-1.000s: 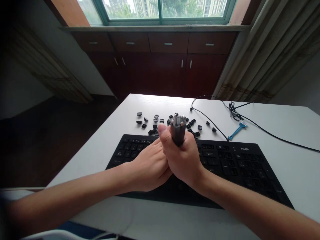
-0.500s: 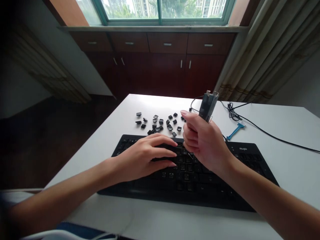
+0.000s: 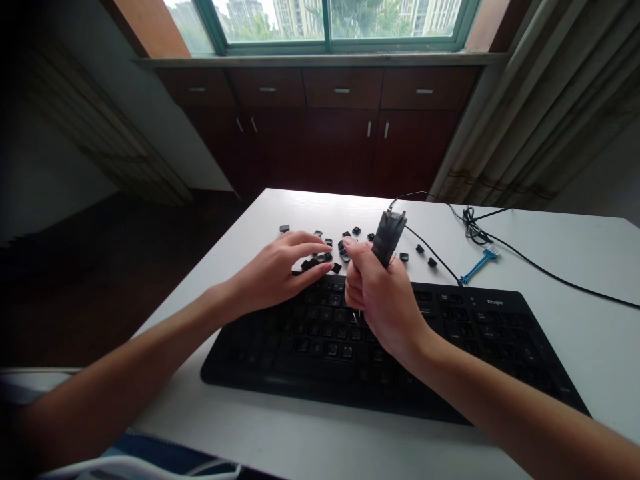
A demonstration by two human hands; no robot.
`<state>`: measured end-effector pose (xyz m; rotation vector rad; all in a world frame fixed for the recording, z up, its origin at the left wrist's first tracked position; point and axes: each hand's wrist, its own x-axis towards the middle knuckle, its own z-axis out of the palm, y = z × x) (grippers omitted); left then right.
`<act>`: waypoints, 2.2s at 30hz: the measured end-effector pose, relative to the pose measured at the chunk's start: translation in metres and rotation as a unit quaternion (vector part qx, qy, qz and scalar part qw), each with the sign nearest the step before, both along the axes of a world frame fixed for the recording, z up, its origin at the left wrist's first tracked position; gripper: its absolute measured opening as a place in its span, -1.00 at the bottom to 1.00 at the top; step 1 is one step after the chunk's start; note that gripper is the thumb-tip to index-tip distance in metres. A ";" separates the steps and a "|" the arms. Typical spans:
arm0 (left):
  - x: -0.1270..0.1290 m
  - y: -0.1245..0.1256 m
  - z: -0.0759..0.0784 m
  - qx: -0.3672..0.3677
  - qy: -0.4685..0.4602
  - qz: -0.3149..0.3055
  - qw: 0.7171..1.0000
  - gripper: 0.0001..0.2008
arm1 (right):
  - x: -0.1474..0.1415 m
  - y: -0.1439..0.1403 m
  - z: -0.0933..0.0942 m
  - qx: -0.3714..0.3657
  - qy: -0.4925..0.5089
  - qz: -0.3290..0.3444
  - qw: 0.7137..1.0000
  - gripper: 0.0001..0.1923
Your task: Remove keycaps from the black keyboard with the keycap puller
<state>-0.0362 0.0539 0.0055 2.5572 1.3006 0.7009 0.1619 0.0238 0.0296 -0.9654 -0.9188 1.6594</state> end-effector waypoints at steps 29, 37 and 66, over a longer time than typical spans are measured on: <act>0.033 -0.058 -0.001 -0.077 0.047 -0.079 0.993 -0.34 | -0.016 -0.006 -0.003 0.030 0.027 -0.077 0.996 -0.49; 0.034 -0.059 -0.002 -0.067 0.063 -0.076 0.993 -0.34 | -0.013 -0.010 -0.009 0.032 0.006 -0.083 0.996 -0.47; 0.036 -0.057 -0.008 -0.012 0.100 -0.081 0.992 -0.32 | -0.025 -0.008 -0.016 0.095 0.040 0.014 0.995 -0.46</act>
